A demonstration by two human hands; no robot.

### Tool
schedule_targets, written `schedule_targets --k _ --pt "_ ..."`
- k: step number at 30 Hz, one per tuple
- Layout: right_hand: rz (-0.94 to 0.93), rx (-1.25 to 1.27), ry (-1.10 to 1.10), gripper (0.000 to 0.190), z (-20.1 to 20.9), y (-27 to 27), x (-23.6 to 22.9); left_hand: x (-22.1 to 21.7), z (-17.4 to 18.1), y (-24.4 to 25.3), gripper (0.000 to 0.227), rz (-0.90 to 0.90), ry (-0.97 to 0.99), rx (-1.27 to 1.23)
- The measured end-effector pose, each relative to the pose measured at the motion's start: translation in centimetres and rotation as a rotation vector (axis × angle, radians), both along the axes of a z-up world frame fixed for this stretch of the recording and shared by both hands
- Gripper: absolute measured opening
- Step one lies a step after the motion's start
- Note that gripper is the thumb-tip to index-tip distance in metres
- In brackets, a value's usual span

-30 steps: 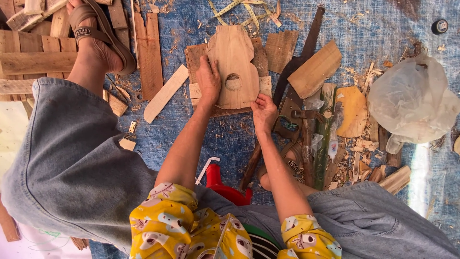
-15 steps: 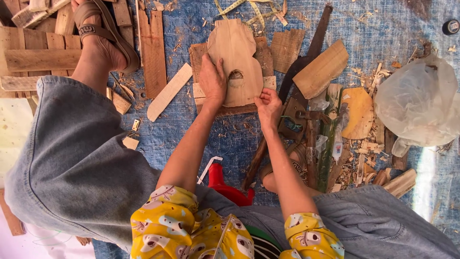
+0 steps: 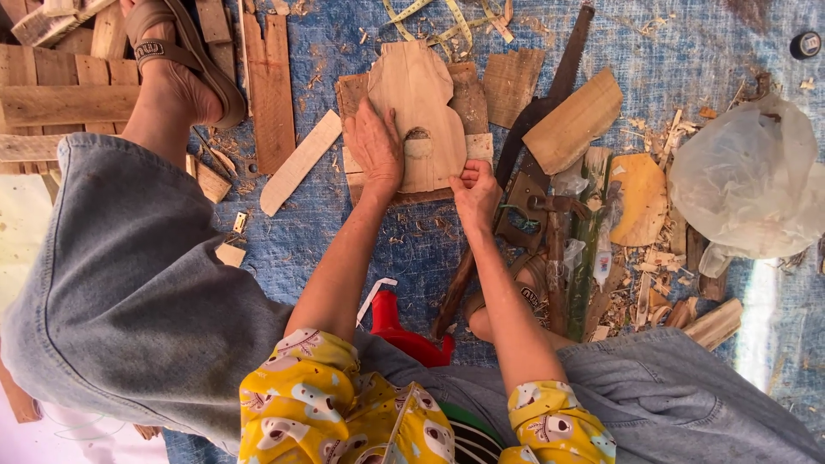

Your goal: Assembling wooden components of an instrument body using a hammer and wooden blocks.

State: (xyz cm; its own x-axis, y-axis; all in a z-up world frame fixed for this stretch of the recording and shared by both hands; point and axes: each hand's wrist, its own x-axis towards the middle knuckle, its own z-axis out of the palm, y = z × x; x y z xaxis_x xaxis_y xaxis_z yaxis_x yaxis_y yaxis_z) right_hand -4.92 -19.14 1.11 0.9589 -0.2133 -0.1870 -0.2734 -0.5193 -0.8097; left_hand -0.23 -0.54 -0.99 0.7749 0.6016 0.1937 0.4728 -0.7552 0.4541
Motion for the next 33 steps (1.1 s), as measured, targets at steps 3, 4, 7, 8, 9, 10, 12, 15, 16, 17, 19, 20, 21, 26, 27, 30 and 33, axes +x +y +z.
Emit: schedule_targets --k 3,4,7,8,9,10,12,15,16,17,19,20,21,26,27,30,33 --pt "-0.012 -0.031 0.022 0.034 -1.7 -0.8 0.1 -0.1 -0.9 0.4 0.053 -0.033 -0.030 0.029" --pt "-0.012 -0.030 0.021 0.034 -1.9 -0.8 0.1 -0.6 0.3 0.3 0.053 -0.033 -0.031 0.030" --pt "-0.033 -0.022 0.082 0.031 -2.5 -1.1 0.1 -2.4 3.4 0.3 0.060 -0.167 -0.053 -0.024" --pt "-0.029 -0.027 0.084 0.031 -2.8 -1.3 0.2 -3.3 4.0 0.4 0.060 -0.315 -0.035 -0.013" --pt "-0.023 -0.032 0.086 0.030 -3.0 -1.5 0.3 -4.1 4.5 0.4 0.068 -0.463 -0.018 -0.003" --pt "-0.022 -0.031 0.086 0.030 -2.9 -1.6 0.2 -4.7 4.7 0.4 0.068 -0.463 -0.017 -0.002" --pt "-0.005 -0.018 0.066 0.032 -2.8 -1.5 0.2 -6.0 4.9 0.4 0.091 -0.792 0.127 0.064" --pt "-0.011 -0.024 0.077 0.028 -5.0 -2.2 0.5 -6.7 4.0 0.9 0.079 -0.851 0.206 0.110" --pt "-0.014 -0.023 0.078 0.028 -5.4 -2.5 0.4 -6.7 3.7 0.9 0.079 -0.855 0.207 0.110" --pt "-0.011 0.005 0.088 0.028 -5.7 -2.7 0.6 -6.7 3.5 1.1 0.072 -0.870 0.181 0.102" --pt "-0.011 0.031 0.097 0.028 -5.8 -2.7 0.7 -6.4 3.0 1.3 0.065 -0.888 0.153 0.093" --pt "-0.017 0.017 0.094 0.028 -5.5 -2.6 0.6 -6.2 2.6 1.4 0.065 -0.907 0.123 0.084" --pt "-0.022 0.002 0.094 0.027 -5.3 -2.4 0.4 -6.1 2.2 1.4 0.064 -0.925 0.096 0.073" --pt "-0.011 0.059 0.109 0.026 -5.0 -2.7 0.5 -5.7 1.5 1.6 0.059 -0.987 -0.012 0.163" --pt "-0.015 0.106 0.114 0.026 -4.7 -2.8 0.5 -5.6 1.3 1.5 0.060 -0.991 -0.037 0.172" --pt "-0.134 0.342 0.256 0.026 0.6 -2.0 -0.2 -5.4 0.7 1.5 0.059 -1.009 -0.058 0.156" --pt "-0.173 0.382 0.301 0.029 2.4 -1.6 -1.1 -5.3 0.5 1.5 0.060 -1.018 -0.064 0.138"
